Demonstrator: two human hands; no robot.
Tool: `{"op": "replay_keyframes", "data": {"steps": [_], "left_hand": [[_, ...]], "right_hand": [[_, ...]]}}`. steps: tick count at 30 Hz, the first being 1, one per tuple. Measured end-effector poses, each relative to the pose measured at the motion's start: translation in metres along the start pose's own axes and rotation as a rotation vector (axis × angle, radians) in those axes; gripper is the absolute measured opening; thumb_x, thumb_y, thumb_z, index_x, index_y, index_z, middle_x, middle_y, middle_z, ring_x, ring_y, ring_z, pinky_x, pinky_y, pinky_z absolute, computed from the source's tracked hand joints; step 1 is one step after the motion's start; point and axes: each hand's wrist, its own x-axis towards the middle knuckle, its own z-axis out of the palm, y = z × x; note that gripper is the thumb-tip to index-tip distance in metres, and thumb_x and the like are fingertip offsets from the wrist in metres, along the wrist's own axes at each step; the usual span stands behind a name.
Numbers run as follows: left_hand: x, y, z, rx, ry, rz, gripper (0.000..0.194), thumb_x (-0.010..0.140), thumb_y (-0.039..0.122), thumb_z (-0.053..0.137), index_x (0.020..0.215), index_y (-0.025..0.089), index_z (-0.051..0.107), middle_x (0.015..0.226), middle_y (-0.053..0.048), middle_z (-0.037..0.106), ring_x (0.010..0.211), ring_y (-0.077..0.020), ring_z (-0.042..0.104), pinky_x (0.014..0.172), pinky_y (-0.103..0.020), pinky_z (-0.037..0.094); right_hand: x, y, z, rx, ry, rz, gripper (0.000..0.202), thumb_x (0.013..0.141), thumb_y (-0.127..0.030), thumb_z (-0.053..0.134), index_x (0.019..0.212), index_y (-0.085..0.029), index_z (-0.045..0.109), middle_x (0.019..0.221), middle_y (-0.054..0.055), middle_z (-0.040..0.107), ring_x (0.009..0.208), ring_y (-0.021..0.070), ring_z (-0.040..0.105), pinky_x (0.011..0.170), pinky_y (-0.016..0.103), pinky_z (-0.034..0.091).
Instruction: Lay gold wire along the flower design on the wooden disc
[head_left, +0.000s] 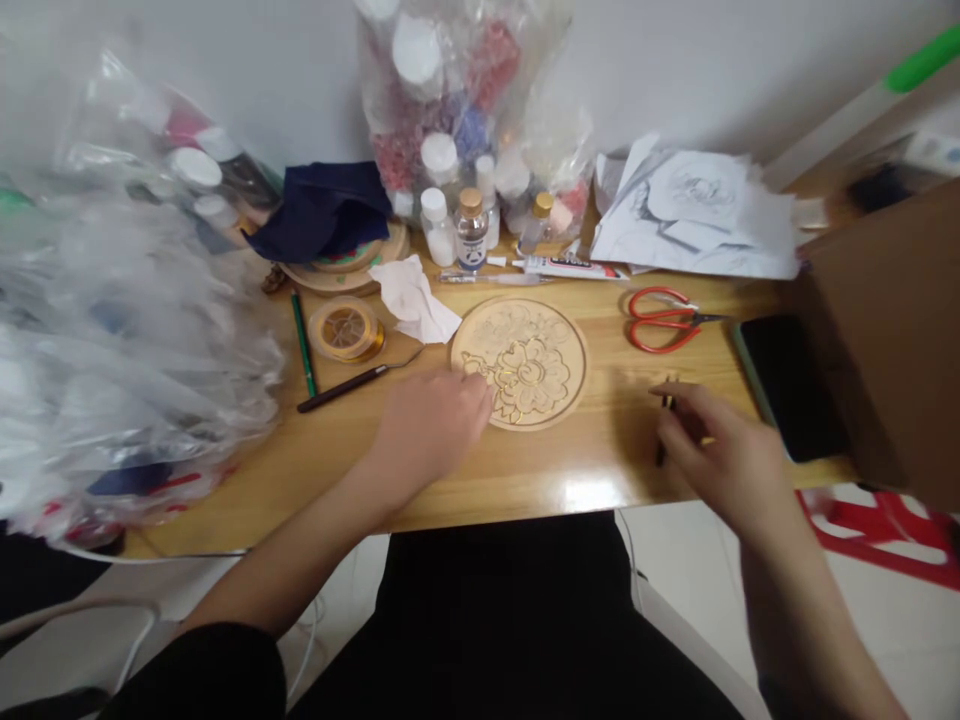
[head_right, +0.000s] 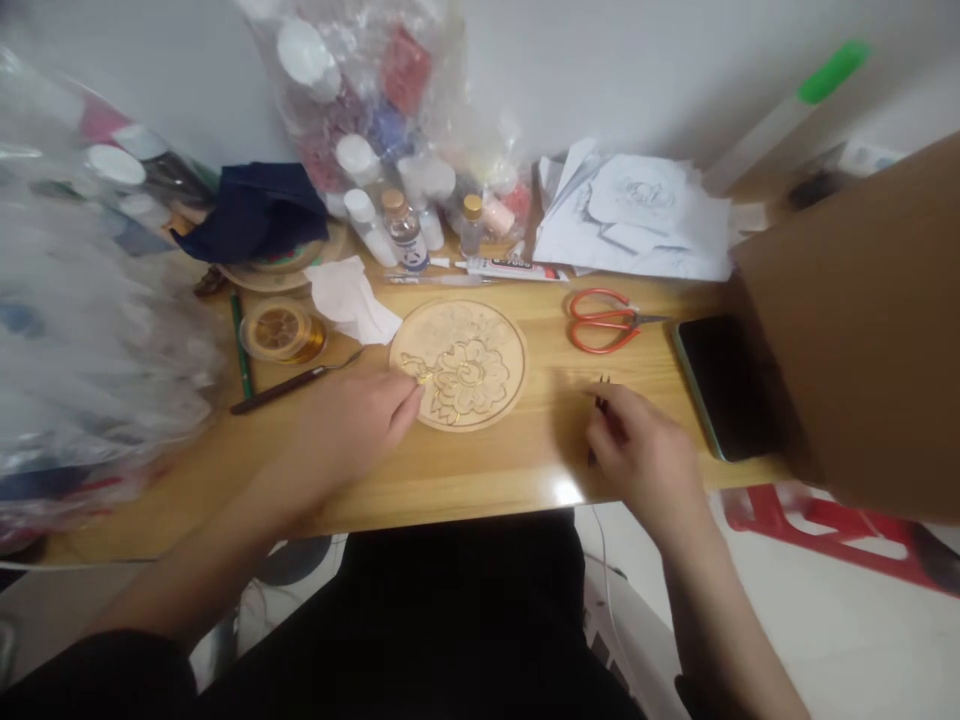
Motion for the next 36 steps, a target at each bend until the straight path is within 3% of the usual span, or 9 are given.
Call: {"op": "replay_keyframes", "data": {"steps": [3, 4, 7, 9, 13, 17, 22, 32, 36], "left_hand": [[0.004, -0.002, -0.001, 0.083, -0.027, -0.013, 0.03, 0.097, 0.022, 0.042, 0.076, 0.014, 0.062, 0.068, -0.007, 0.061, 0.065, -0.0207, 0.059, 0.057, -0.027, 0.031], [0.005, -0.002, 0.0, 0.104, -0.027, -0.015, 0.029, 0.097, 0.023, 0.042, 0.078, 0.014, 0.063, 0.067, -0.007, 0.061, 0.064, -0.0211, 0.059, 0.056, -0.027, 0.031], [0.006, -0.004, 0.005, 0.148, -0.012, 0.011, 0.026, 0.096, 0.023, 0.043, 0.081, 0.015, 0.063, 0.063, -0.006, 0.06, 0.057, -0.0204, 0.057, 0.052, -0.027, 0.028], [0.006, -0.005, 0.008, 0.153, 0.003, 0.043, 0.024, 0.095, 0.023, 0.044, 0.082, 0.016, 0.063, 0.062, -0.005, 0.06, 0.054, -0.0186, 0.055, 0.051, -0.027, 0.026], [0.007, -0.008, 0.014, 0.096, 0.024, 0.07, 0.024, 0.095, 0.023, 0.045, 0.08, 0.017, 0.062, 0.061, -0.004, 0.059, 0.054, -0.0174, 0.054, 0.052, -0.027, 0.026], [0.009, -0.01, 0.018, 0.028, 0.066, 0.101, 0.024, 0.094, 0.021, 0.047, 0.073, 0.018, 0.059, 0.058, -0.003, 0.056, 0.053, -0.0168, 0.051, 0.054, -0.028, 0.025], [0.012, -0.012, 0.022, 0.056, 0.123, 0.142, 0.028, 0.093, 0.02, 0.046, 0.066, 0.019, 0.056, 0.055, -0.001, 0.055, 0.053, -0.0152, 0.05, 0.054, -0.028, 0.026], [0.01, -0.012, 0.023, 0.034, 0.117, 0.147, 0.03, 0.094, 0.02, 0.044, 0.066, 0.019, 0.053, 0.056, -0.001, 0.055, 0.053, -0.0157, 0.049, 0.054, -0.029, 0.028], [0.008, -0.018, 0.012, -0.298, 0.123, 0.088, 0.033, 0.094, 0.024, 0.048, 0.062, 0.019, 0.05, 0.053, 0.002, 0.048, 0.049, -0.0114, 0.043, 0.051, -0.027, 0.028]], "right_hand": [[0.012, -0.008, -0.013, 0.744, 0.017, 0.024, 0.01, 0.087, -0.028, 0.062, 0.083, -0.024, 0.069, 0.055, 0.001, 0.056, 0.047, 0.0123, 0.055, 0.044, 0.026, 0.039], [0.017, -0.013, -0.016, 0.974, -0.075, -0.002, 0.015, 0.09, -0.034, 0.06, 0.082, -0.027, 0.069, 0.051, -0.001, 0.051, 0.042, 0.0107, 0.05, 0.04, 0.025, 0.037], [0.03, -0.034, -0.014, 1.248, -0.219, -0.115, 0.022, 0.088, -0.049, 0.063, 0.097, -0.03, 0.071, 0.054, -0.003, 0.049, 0.041, 0.0087, 0.048, 0.038, 0.024, 0.038], [0.035, -0.05, -0.005, 1.181, -0.289, -0.129, 0.023, 0.087, -0.036, 0.068, 0.109, -0.029, 0.069, 0.063, -0.002, 0.058, 0.051, 0.0107, 0.055, 0.045, 0.026, 0.044], [0.04, -0.071, 0.02, 0.804, -0.177, -0.145, 0.011, 0.092, -0.026, 0.063, 0.101, -0.025, 0.068, 0.078, -0.001, 0.065, 0.066, 0.0098, 0.061, 0.059, 0.024, 0.049], [0.045, -0.069, 0.035, 0.646, -0.105, -0.188, 0.02, 0.096, -0.031, 0.056, 0.107, -0.026, 0.071, 0.091, 0.003, 0.073, 0.08, 0.0157, 0.068, 0.071, 0.032, 0.057], [0.049, -0.063, 0.042, 0.534, -0.076, -0.263, 0.019, 0.09, -0.017, 0.063, 0.103, -0.025, 0.072, 0.091, 0.002, 0.075, 0.078, 0.015, 0.07, 0.069, 0.031, 0.057], [0.043, -0.064, 0.044, 0.458, -0.068, -0.124, 0.014, 0.087, -0.023, 0.068, 0.1, -0.027, 0.073, 0.096, 0.002, 0.076, 0.08, 0.0155, 0.071, 0.07, 0.03, 0.059], [0.052, -0.058, 0.05, 0.626, 0.007, -0.06, 0.014, 0.092, -0.027, 0.063, 0.101, -0.023, 0.073, 0.089, 0.004, 0.074, 0.077, 0.0159, 0.07, 0.07, 0.032, 0.059]]}}
